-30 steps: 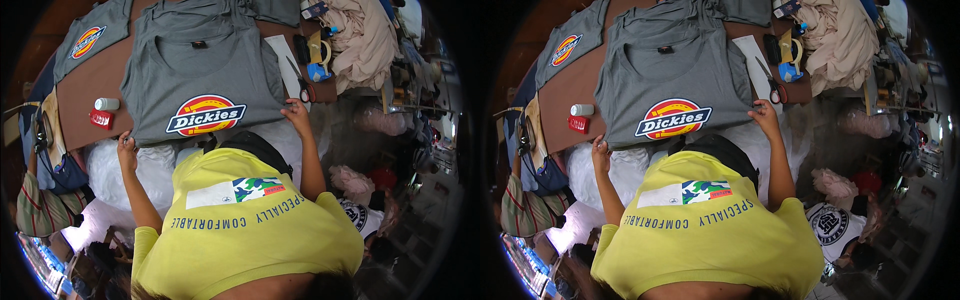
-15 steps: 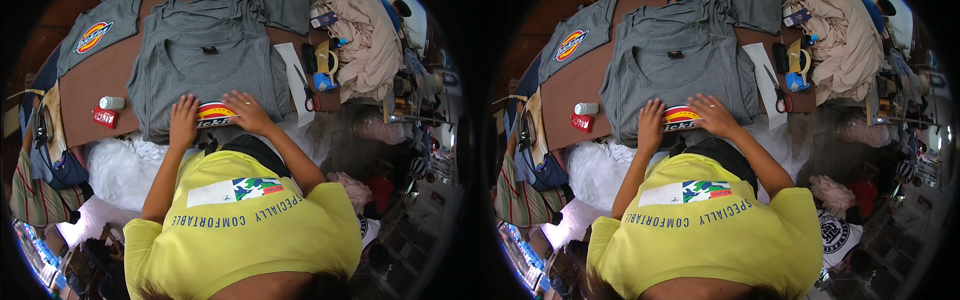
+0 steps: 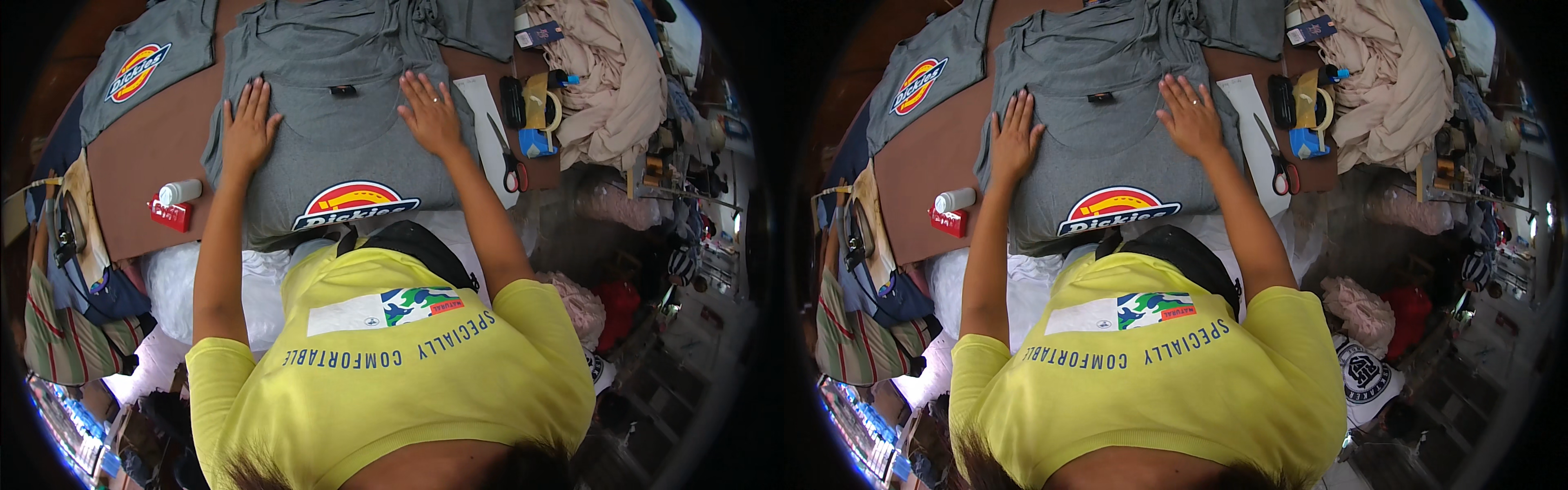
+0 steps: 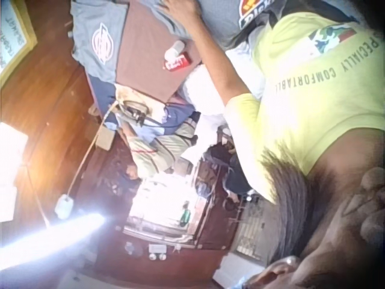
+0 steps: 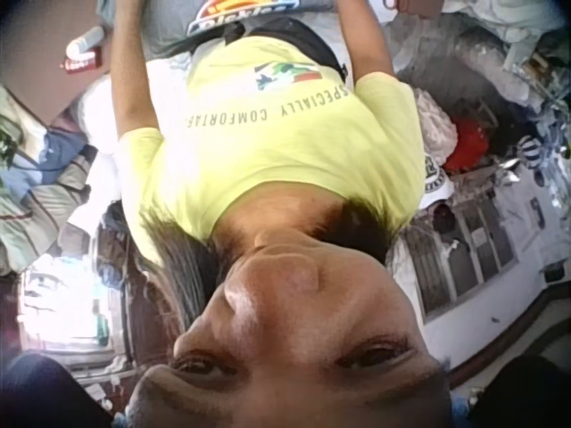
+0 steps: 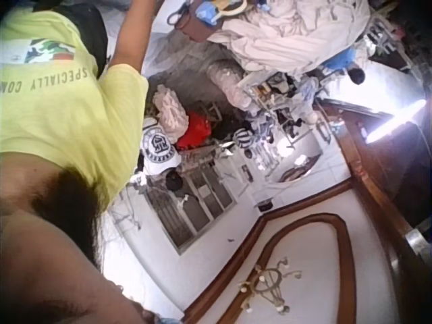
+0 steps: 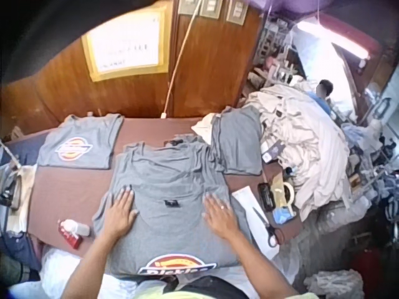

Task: The person uses shears to cut a tag off a grey shirt, then turns the shirt over and folds it into a stack with other shirts on a work table.

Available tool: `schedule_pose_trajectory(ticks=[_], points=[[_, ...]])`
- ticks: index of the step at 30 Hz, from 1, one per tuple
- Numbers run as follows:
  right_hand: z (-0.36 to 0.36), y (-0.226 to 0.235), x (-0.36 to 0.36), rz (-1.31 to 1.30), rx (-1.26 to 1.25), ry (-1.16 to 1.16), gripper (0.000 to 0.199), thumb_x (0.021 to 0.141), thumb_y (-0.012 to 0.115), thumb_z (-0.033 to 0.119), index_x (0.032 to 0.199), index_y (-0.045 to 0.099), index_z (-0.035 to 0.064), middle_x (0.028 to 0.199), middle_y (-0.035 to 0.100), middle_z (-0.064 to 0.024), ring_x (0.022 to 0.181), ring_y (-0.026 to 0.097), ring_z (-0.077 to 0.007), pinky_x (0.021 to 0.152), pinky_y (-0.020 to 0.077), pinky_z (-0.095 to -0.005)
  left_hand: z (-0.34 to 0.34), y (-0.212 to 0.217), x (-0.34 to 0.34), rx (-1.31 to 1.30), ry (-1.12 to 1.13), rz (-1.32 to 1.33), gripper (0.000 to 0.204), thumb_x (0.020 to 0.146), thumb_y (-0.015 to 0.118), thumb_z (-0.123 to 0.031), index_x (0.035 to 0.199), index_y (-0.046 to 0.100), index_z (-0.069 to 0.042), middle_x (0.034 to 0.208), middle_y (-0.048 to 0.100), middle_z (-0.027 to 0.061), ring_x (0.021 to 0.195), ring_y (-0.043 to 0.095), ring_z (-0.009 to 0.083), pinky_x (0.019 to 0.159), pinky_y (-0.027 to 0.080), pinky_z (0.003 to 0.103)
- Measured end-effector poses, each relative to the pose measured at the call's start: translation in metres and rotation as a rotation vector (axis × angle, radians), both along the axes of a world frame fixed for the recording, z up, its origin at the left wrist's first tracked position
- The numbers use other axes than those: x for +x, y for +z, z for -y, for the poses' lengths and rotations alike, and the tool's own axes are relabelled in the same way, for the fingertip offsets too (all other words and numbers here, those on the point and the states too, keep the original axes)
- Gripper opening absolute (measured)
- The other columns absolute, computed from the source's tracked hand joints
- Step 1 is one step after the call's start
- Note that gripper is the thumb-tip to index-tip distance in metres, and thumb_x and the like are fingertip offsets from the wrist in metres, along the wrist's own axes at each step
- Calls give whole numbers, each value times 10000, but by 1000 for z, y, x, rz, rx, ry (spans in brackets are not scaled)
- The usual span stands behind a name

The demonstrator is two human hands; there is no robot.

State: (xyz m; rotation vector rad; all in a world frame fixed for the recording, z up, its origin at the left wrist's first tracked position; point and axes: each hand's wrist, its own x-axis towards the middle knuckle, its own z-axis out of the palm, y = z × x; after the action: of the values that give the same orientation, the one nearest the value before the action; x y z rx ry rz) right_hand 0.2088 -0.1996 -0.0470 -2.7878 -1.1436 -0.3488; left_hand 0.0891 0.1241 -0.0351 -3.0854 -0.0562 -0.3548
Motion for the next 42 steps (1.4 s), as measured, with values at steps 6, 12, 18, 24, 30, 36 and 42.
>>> schedule_pose_trajectory(ticks=[6,12,18,24,30,36,42], points=[[-5,-2,47,-124,164,84,402,894,448,297,1284,437,197,1344,396,-11,1248,350,-211,1016,267,-400,-46,-11,63,-272,-134,281,395,883,472,-354,1157,517,-72,1224,505,92,1163,424,305,922,366,385],[-2,-2,84,-274,506,82,282,794,613,265,1047,600,141,1053,520,-45,1010,475,-265,903,353,-412,-40,13,75,-200,-6,62,387,858,469,-436,790,507,-57,872,608,112,797,584,294,605,439,396],[-11,-4,107,-325,333,-35,304,710,683,367,904,639,137,1012,522,-32,1009,454,-244,897,353,-400,-57,3,89,-115,-44,78,441,834,471,-498,716,507,-74,584,575,94,520,568,289,441,418,373],[-13,13,101,-318,263,-47,361,691,667,456,849,650,132,1012,527,-10,1021,444,-232,921,308,-432,0,21,76,37,58,490,264,813,570,-370,783,534,-110,842,568,49,767,538,237,668,401,374],[-28,21,103,-344,268,-74,347,703,651,456,835,653,135,888,608,3,911,508,-199,861,322,-377,191,17,14,-562,-734,-101,599,736,596,-441,1249,444,-170,1369,335,54,1283,268,280,1011,227,515],[-31,13,119,-371,317,-137,251,746,629,390,816,658,151,770,646,24,817,542,-170,814,324,-340,212,-8,6,-416,-836,-331,734,791,418,-612,1387,259,-213,1464,158,17,1356,79,258,1056,89,551],[-35,11,131,-177,399,-138,185,755,615,342,740,680,169,647,629,36,726,533,-158,730,304,-339,212,-8,6,-432,-835,-349,731,797,416,-608,1390,251,-214,1464,155,16,1358,52,258,1059,73,547]])
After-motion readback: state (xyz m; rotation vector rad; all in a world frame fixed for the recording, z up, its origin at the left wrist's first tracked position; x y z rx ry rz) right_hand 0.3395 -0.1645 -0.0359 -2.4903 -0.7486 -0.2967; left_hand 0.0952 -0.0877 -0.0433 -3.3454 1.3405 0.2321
